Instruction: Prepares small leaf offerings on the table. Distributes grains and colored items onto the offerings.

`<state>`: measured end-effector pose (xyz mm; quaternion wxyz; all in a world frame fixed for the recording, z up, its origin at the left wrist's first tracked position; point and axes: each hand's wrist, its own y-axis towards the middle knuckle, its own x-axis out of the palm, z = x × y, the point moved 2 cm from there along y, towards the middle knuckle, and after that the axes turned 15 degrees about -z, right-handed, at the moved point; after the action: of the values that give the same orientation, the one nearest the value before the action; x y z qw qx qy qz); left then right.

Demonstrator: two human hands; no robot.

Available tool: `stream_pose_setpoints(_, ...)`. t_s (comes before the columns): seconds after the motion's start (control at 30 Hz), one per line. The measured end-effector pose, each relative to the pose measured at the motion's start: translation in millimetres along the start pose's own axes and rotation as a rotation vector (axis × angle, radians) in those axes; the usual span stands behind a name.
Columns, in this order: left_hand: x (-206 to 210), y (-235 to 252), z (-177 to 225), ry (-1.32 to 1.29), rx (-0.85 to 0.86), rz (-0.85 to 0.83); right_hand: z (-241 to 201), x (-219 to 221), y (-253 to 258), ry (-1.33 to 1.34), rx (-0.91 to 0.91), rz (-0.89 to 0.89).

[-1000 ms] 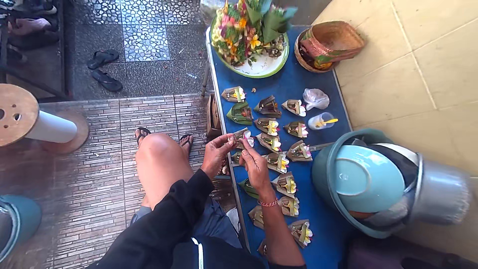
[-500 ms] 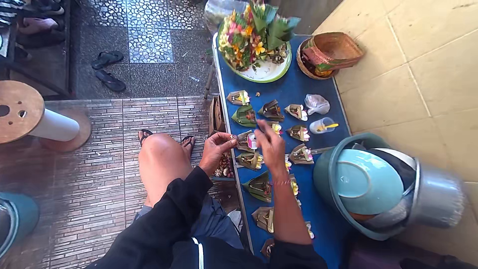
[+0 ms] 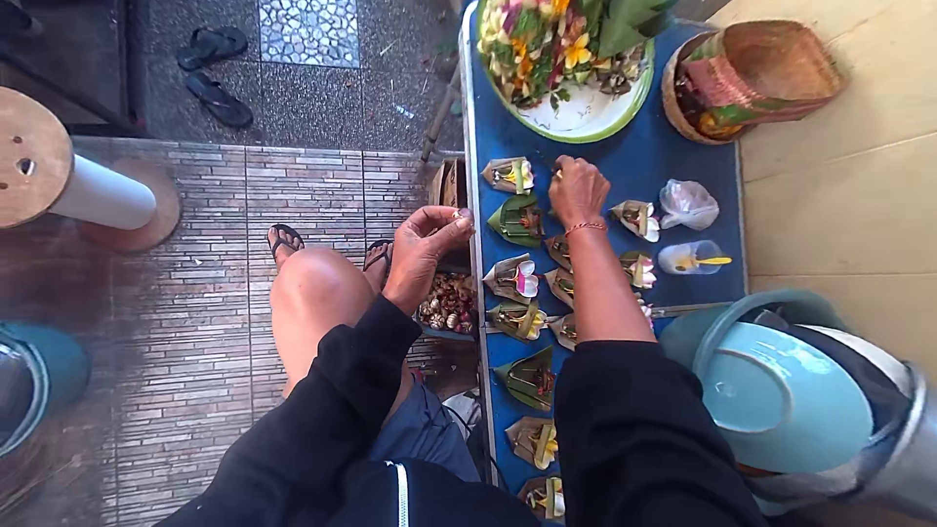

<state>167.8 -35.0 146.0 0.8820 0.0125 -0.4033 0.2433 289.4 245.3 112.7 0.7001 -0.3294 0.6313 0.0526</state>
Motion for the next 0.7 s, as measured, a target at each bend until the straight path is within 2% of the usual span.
stream_pose_setpoints(0.2, -10, -2, 7, -0.031, 0.034, 0.048, 2, -5, -18, 0.212, 0.063, 0.067)
stream_pose_setpoints(0.27, -14, -2, 10, -0.05, 0.075, 0.069, -11, -9, -47, 0.396, -0.003, 0.162)
stream_pose_setpoints(0.33, -18, -1, 12, -0.054, 0.13, 0.093, -36, -4, -96, 0.609, -0.114, 0.176)
stream_pose_setpoints(0.37, -20, -1, 13, -0.05, 0.163, 0.107, -53, 6, -126, 0.698, -0.156, 0.138)
stream_pose_setpoints(0.43, -21, -4, 18, -0.028, 0.225, 0.147, -91, 40, -190, 0.85, -0.208, -0.048)
stream_pose_setpoints(0.5, -21, -6, 22, -0.026, 0.267, 0.176, -119, 95, -220, 0.903, -0.171, -0.194)
stream_pose_setpoints(0.6, -23, -10, 24, -0.028, 0.263, 0.178, -134, 152, -223, 0.682, 0.02, -0.378)
stream_pose_setpoints(0.7, -25, -12, 24, -0.022, 0.226, 0.186, -132, 162, -224, 0.45, 0.146, -0.474)
